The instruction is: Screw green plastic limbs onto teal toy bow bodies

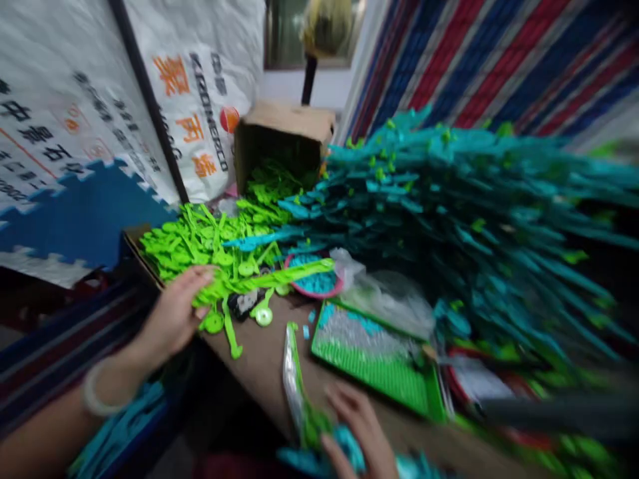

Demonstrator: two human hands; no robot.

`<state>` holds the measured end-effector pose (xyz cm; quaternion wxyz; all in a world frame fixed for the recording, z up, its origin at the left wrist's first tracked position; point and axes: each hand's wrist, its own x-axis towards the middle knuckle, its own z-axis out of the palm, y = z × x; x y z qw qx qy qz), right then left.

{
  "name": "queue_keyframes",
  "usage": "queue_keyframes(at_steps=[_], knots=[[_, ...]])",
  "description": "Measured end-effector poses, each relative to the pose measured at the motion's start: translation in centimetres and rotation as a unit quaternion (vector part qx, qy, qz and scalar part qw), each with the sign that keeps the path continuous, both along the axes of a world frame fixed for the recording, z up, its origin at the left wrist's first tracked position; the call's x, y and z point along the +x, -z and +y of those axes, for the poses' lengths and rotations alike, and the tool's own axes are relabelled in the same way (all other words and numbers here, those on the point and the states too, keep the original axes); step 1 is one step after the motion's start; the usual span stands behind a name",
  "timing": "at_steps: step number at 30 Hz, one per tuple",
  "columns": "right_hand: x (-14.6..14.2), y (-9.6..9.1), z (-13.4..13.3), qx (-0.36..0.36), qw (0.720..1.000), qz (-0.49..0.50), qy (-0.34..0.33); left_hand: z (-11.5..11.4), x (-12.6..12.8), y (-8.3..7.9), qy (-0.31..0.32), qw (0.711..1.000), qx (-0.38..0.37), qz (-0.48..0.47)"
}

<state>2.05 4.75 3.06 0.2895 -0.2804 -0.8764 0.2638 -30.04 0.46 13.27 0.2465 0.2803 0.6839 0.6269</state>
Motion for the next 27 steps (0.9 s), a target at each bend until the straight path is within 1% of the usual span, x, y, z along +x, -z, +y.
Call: queue_keyframes(at_steps=[1, 2, 3, 4, 5, 6, 7, 8, 9, 10, 11, 12, 13, 14, 15, 16, 18, 20, 21, 23, 25, 27], knots=[[-0.5, -1.3, -0.8, -0.021, 0.999, 0.035, 0.009, -1.2, 3.8, 2.4, 0.049, 0.996, -0.012, -0.072], [-1.0, -2.3, -1.5, -0.037, 0.998, 0.043, -0.005, -2.4, 7.5, 4.6, 0.095, 0.982, -0.032, -0.159], [-1.4, -3.0, -2.1, -0.042, 0.998, 0.044, -0.014, -3.7, 11.1, 6.4, 0.164, 0.951, -0.068, -0.255], [-1.6, -3.3, -2.6, -0.046, 0.998, 0.039, -0.022, -4.9, 14.2, 7.9, 0.213, 0.913, -0.090, -0.336], [-1.5, -3.4, -3.1, -0.041, 0.998, 0.035, -0.026, -6.0, 16.8, 8.9, 0.249, 0.877, -0.106, -0.397], [-1.1, -3.4, -3.6, -0.036, 0.999, 0.030, -0.018, -6.8, 18.6, 9.6, 0.305, 0.836, -0.133, -0.436], [-0.6, -3.3, -4.0, -0.027, 0.999, 0.019, 0.000, -7.4, 19.8, 9.9, 0.362, 0.804, -0.155, -0.445], [0.2, -3.1, -4.3, -0.010, 1.000, -0.003, 0.023, -7.7, 20.2, 10.0, 0.415, 0.789, -0.167, -0.422], [0.9, -3.1, -4.5, 0.014, 0.998, -0.042, 0.047, -7.7, 20.0, 9.9, 0.456, 0.793, -0.163, -0.370], [1.4, -3.1, -4.5, 0.044, 0.993, -0.094, 0.059, -7.6, 19.4, 9.7, 0.479, 0.811, -0.144, -0.303], [1.8, -3.1, -4.5, 0.079, 0.983, -0.154, 0.057, -7.3, 18.5, 9.4, 0.477, 0.842, -0.109, -0.228], [1.8, -3.2, -4.4, 0.114, 0.970, -0.211, 0.042, -6.9, 17.4, 9.0, 0.465, 0.867, -0.073, -0.166], [1.5, -3.4, -4.4, 0.140, 0.956, -0.256, 0.018, -6.4, 16.3, 8.6, 0.459, 0.878, -0.050, -0.126], [0.9, -3.6, -4.3, 0.155, 0.946, -0.283, -0.006, -5.9, 15.3, 8.2, 0.456, 0.883, -0.038, -0.107], [0.2, -3.7, -4.3, 0.159, 0.942, -0.294, -0.024, -5.3, 14.3, 8.0, 0.446, 0.888, -0.039, -0.103], [-0.6, -3.9, -4.3, 0.154, 0.943, -0.292, -0.034, -4.6, 13.5, 7.8, 0.423, 0.899, -0.044, -0.107], [-1.6, -4.2, -4.2, 0.135, 0.956, -0.259, -0.033, -3.2, 12.1, 7.8, 0.341, 0.930, -0.050, -0.126], [-1.7, -4.0, -4.0, 0.127, 0.968, -0.216, -0.029, -1.7, 11.1, 8.3, 0.269, 0.951, -0.049, -0.143], [-1.5, -3.7, -3.8, 0.132, 0.970, -0.200, -0.028, -0.9, 10.8, 8.7, 0.252, 0.955, -0.047, -0.147], [-0.5, -2.7, -3.2, 0.144, 0.971, -0.191, -0.024, 0.6, 10.9, 9.5, 0.258, 0.955, -0.050, -0.139], [0.5, -1.6, -2.4, 0.136, 0.969, -0.207, -0.022, 2.1, 11.5, 10.2, 0.291, 0.948, -0.063, -0.111], [1.3, -0.7, -1.8, 0.111, 0.968, -0.224, -0.024, 3.1, 12.0, 10.6, 0.345, 0.933, -0.081, -0.068]])
